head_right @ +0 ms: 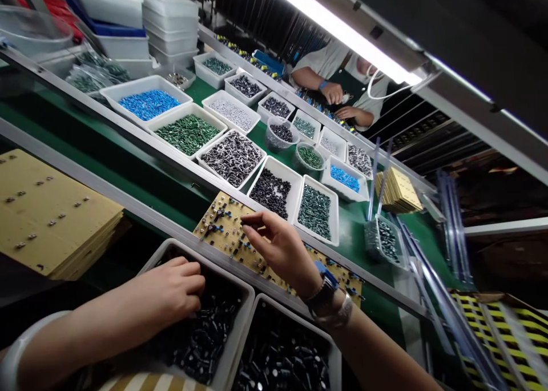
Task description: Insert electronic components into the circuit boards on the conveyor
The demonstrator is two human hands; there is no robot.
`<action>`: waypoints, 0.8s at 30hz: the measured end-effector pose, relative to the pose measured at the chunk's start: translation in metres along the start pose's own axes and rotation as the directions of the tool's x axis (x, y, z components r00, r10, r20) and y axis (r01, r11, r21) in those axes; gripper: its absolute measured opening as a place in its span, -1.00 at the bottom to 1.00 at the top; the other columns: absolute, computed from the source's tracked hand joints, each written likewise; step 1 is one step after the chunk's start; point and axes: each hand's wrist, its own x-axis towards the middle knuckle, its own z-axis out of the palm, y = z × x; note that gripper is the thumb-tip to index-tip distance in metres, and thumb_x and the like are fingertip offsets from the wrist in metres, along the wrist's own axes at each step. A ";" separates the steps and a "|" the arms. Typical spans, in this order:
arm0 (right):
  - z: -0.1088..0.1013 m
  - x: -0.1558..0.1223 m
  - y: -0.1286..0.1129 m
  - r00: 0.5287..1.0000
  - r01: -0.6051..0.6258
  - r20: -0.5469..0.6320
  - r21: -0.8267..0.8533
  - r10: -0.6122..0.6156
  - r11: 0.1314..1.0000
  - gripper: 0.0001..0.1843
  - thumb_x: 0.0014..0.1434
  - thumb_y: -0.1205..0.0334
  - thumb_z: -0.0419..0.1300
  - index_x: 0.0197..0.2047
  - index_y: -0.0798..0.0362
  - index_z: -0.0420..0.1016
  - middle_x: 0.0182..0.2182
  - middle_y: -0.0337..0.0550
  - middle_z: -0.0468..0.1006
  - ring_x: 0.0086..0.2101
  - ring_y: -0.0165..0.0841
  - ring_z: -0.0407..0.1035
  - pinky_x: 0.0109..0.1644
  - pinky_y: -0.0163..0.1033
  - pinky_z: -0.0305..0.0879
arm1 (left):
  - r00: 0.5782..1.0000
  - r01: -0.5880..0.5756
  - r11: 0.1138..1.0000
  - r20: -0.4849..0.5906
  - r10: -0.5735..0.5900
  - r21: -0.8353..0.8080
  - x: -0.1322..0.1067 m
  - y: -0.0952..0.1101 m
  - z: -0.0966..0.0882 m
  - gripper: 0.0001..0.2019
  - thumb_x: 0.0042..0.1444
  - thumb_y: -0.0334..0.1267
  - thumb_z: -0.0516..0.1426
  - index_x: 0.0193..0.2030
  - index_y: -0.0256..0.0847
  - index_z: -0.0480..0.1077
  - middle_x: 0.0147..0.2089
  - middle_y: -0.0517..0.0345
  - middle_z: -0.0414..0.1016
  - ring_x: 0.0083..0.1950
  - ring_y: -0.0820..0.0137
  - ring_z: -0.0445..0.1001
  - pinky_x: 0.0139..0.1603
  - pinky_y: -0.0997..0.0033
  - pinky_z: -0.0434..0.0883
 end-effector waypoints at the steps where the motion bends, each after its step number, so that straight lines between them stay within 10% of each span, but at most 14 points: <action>1: 0.000 0.008 0.000 0.998 0.064 -0.001 -0.083 -0.064 0.994 -0.72 0.38 0.08 0.21 0.05 0.03 0.54 -0.12 -0.04 0.61 -0.17 -0.29 0.52 -0.09 -0.15 0.52 | 1.000 -0.004 1.000 0.012 0.003 0.004 0.000 0.001 0.003 -0.80 0.19 -0.30 0.35 -0.41 -0.15 0.44 -0.27 0.20 0.49 -0.15 0.23 0.39 -0.11 0.18 0.23; 11: 0.002 0.066 0.001 0.934 0.350 0.101 -0.435 -0.342 0.830 -0.82 0.38 0.14 0.23 -0.14 0.07 0.56 -0.27 -0.12 0.61 -0.29 -0.34 0.47 -0.16 -0.21 0.42 | 0.980 0.046 0.997 -0.189 -0.056 -0.060 0.003 -0.004 -0.028 -0.87 0.32 -0.15 0.24 -0.13 -0.14 0.50 -0.15 0.11 0.49 -0.05 0.16 0.36 -0.05 0.16 0.26; 19: 0.008 0.071 -0.005 0.929 0.360 0.150 -0.569 -0.338 0.739 -0.86 0.40 0.23 0.19 -0.17 0.10 0.53 -0.25 -0.05 0.58 -0.29 -0.29 0.47 -0.18 -0.20 0.40 | 1.000 -0.010 1.000 -0.007 0.010 0.016 -0.005 -0.006 0.036 -0.76 0.15 -0.31 0.36 -0.43 -0.15 0.40 -0.32 0.17 0.45 -0.21 0.24 0.33 -0.14 0.17 0.19; 24: 0.013 0.070 -0.012 0.929 0.352 0.141 -0.624 -0.343 0.698 -0.82 0.42 0.24 0.15 -0.20 0.13 0.51 -0.26 -0.02 0.56 -0.29 -0.26 0.46 -0.16 -0.18 0.40 | 0.998 -0.025 0.998 -0.054 0.028 0.062 -0.004 -0.001 0.032 -0.80 0.22 -0.33 0.30 -0.37 -0.16 0.37 -0.31 0.18 0.44 -0.22 0.25 0.31 -0.17 0.17 0.19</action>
